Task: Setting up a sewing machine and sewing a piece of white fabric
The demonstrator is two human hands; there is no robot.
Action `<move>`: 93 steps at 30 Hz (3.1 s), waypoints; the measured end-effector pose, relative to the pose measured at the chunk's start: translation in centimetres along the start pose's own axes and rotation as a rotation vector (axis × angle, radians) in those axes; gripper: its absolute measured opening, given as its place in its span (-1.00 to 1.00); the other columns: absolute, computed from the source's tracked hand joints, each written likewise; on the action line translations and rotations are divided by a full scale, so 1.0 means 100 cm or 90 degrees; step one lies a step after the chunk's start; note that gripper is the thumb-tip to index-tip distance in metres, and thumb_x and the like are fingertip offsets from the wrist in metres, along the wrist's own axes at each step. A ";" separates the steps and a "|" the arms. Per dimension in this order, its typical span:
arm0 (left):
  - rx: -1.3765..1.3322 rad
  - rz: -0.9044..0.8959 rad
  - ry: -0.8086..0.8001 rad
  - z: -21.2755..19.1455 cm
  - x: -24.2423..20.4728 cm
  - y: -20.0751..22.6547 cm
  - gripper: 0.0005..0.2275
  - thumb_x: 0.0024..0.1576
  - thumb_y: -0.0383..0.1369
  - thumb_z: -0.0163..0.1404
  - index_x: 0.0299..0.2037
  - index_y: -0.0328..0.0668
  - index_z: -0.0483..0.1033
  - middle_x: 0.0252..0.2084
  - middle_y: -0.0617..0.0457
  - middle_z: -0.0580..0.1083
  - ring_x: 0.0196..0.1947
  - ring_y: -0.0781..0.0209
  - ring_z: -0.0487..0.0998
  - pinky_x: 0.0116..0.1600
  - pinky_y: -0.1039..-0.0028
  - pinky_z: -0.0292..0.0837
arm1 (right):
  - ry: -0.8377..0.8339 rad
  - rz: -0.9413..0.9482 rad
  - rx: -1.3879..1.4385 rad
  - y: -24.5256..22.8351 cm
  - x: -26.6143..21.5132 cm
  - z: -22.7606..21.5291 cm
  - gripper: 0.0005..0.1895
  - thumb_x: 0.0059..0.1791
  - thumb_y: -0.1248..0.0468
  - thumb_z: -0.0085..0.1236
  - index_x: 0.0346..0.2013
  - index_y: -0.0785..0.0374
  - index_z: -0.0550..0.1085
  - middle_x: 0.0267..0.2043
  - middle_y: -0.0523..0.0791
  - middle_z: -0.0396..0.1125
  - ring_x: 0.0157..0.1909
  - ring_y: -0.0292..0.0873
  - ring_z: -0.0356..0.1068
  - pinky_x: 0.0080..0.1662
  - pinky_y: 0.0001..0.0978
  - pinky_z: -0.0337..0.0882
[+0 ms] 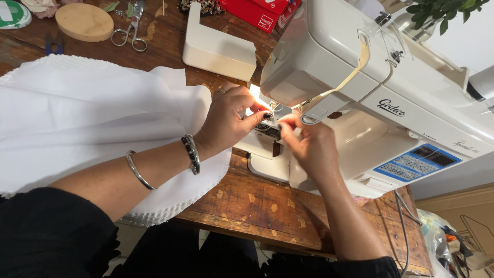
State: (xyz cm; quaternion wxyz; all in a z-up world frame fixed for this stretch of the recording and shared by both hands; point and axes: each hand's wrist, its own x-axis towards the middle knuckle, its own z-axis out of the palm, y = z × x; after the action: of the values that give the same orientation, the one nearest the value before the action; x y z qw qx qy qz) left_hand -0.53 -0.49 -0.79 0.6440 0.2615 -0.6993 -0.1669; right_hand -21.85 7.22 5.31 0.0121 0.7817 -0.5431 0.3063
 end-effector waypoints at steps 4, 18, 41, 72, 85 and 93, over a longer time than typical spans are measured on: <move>0.067 0.028 -0.075 0.000 -0.007 0.013 -0.95 0.03 -0.33 0.27 -0.39 0.07 0.66 -0.44 0.18 0.48 -0.19 0.10 0.46 0.03 0.24 0.23 | 0.056 -0.001 -0.128 0.038 0.002 0.004 -0.85 0.03 0.12 0.30 -0.27 0.10 0.64 -0.64 -0.06 0.33 -0.55 0.02 0.37 -0.40 -0.23 0.41; 0.093 0.073 -0.100 0.004 -0.012 0.015 -0.96 0.07 -0.22 0.23 -0.31 0.28 0.65 -0.30 0.31 0.49 -0.14 0.23 0.41 0.13 0.31 0.19 | -0.026 0.169 0.265 -0.022 0.024 -0.004 -0.91 0.01 0.31 0.35 -0.19 0.18 0.65 -0.51 -0.18 0.38 -0.42 -0.43 0.26 -0.26 -0.53 0.42; 0.188 0.208 -0.050 -0.003 0.003 0.014 -0.93 0.19 -0.25 0.16 -0.17 0.18 0.66 -0.32 0.19 0.47 -0.21 0.13 0.45 0.09 0.22 0.24 | -0.107 0.135 0.326 -0.011 0.024 -0.004 -0.87 0.09 0.26 0.22 -0.24 0.29 0.57 -0.53 -0.19 0.31 -0.40 -0.38 0.22 -0.23 -0.53 0.35; 0.301 -0.501 -0.639 -0.164 0.064 0.229 -0.74 0.24 -0.11 -0.16 -0.20 0.09 0.60 -0.06 0.21 0.58 -0.07 0.16 0.54 -0.01 0.31 0.36 | -0.107 0.162 0.249 -0.021 0.013 -0.012 -0.93 0.06 0.24 0.20 -0.27 0.13 0.57 -0.26 -0.27 0.45 -0.32 -0.38 0.30 -0.19 -0.53 0.31; 0.374 -0.008 -0.391 -0.061 0.049 0.037 -0.75 0.11 -0.08 0.05 -0.35 -0.03 0.67 -0.36 0.04 0.57 -0.33 -0.01 0.57 -0.26 0.13 0.43 | 0.005 0.132 0.155 -0.020 0.007 -0.019 -0.73 -0.09 0.45 0.07 -0.28 0.04 0.65 -0.03 -0.10 0.51 -0.32 -0.28 0.25 -0.23 -0.49 0.30; 0.293 0.001 -0.318 -0.016 0.016 0.008 -0.87 0.15 -0.24 0.09 -0.41 0.04 0.65 -0.42 0.07 0.56 -0.21 -0.06 0.62 -0.07 0.19 0.48 | 0.066 0.040 0.139 -0.005 0.003 -0.008 -0.78 -0.09 0.42 0.19 -0.19 0.14 0.64 -0.14 -0.03 0.49 -0.08 -0.10 0.49 -0.06 -0.38 0.49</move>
State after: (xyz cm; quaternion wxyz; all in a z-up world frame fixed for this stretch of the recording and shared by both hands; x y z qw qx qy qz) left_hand 0.88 -0.63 1.15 0.3771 0.3508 -0.8548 -0.0629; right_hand -21.72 7.51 6.27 -0.0545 0.7442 -0.5292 0.4039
